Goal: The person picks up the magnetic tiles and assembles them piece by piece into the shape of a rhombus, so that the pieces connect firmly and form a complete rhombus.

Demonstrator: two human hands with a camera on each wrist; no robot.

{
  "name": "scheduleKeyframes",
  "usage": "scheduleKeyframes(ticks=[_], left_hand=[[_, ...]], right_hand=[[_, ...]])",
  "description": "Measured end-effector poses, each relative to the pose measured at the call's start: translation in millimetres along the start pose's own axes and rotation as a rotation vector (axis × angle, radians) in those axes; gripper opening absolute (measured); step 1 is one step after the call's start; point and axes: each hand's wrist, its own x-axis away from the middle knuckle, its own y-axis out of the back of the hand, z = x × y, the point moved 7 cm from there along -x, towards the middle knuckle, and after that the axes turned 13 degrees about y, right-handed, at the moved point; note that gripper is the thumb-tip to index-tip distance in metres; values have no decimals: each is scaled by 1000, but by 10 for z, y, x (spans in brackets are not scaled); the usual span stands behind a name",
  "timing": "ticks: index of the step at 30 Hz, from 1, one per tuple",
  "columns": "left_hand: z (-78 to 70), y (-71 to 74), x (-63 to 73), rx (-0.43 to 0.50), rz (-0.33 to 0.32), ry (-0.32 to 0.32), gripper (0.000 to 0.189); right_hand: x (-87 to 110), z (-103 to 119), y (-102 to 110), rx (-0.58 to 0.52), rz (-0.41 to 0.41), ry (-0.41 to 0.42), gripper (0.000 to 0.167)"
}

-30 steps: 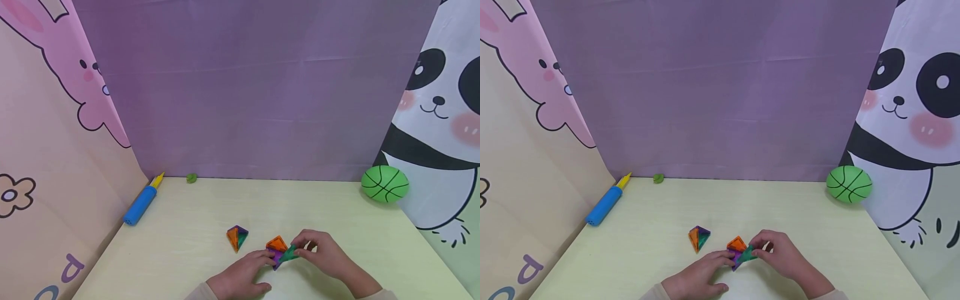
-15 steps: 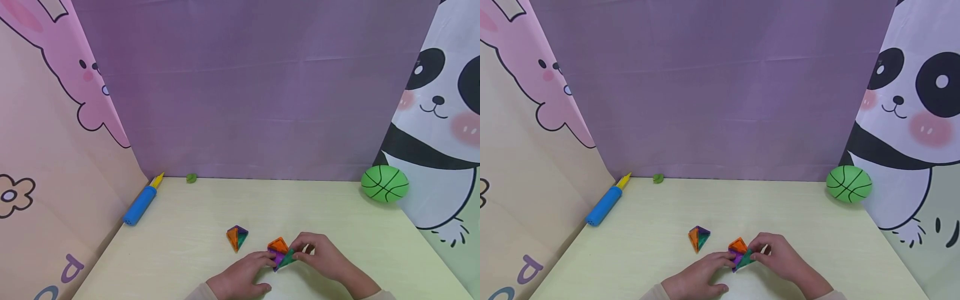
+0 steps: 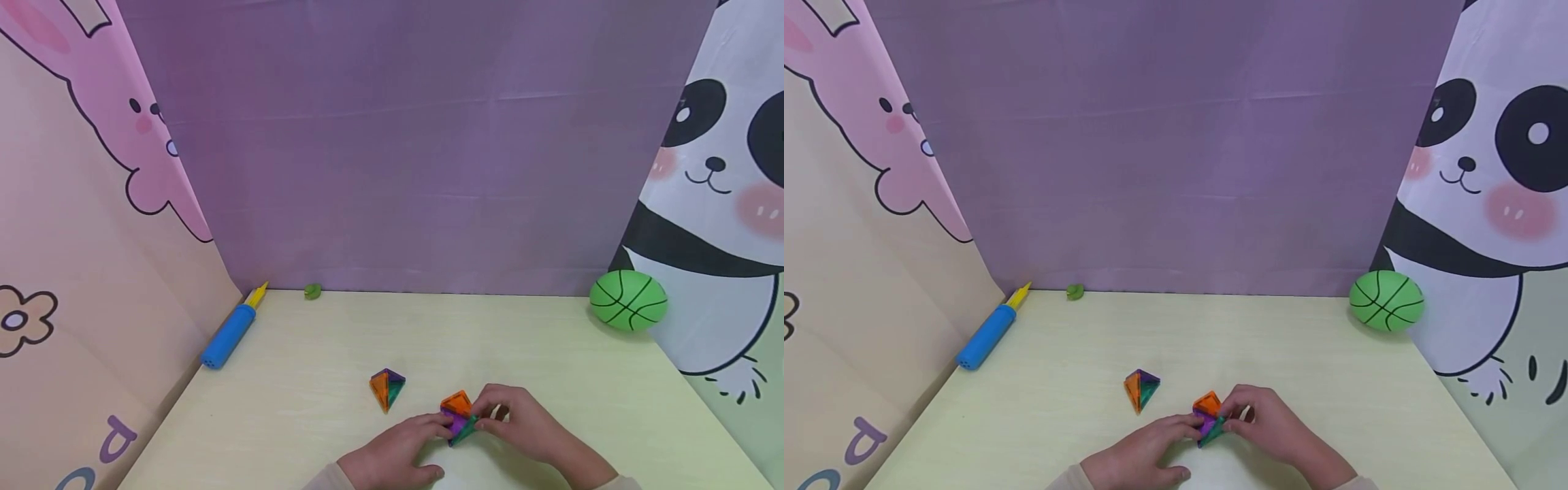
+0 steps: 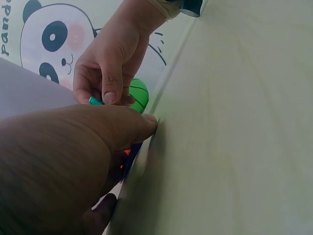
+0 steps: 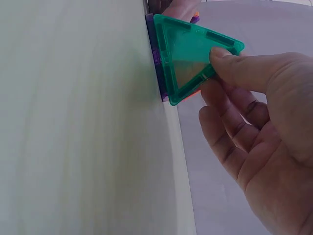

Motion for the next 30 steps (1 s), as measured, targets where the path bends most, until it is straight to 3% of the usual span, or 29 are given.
scheduleKeyframes(ticks=[17,30], left_hand=[[-21,-35,17,-7,13,-36,50],[-32,-44,22,-17,-3,-56,50]], right_hand=[[6,14,5,43,-55,51,14],[13,-20,-6,94,-46,7,23]])
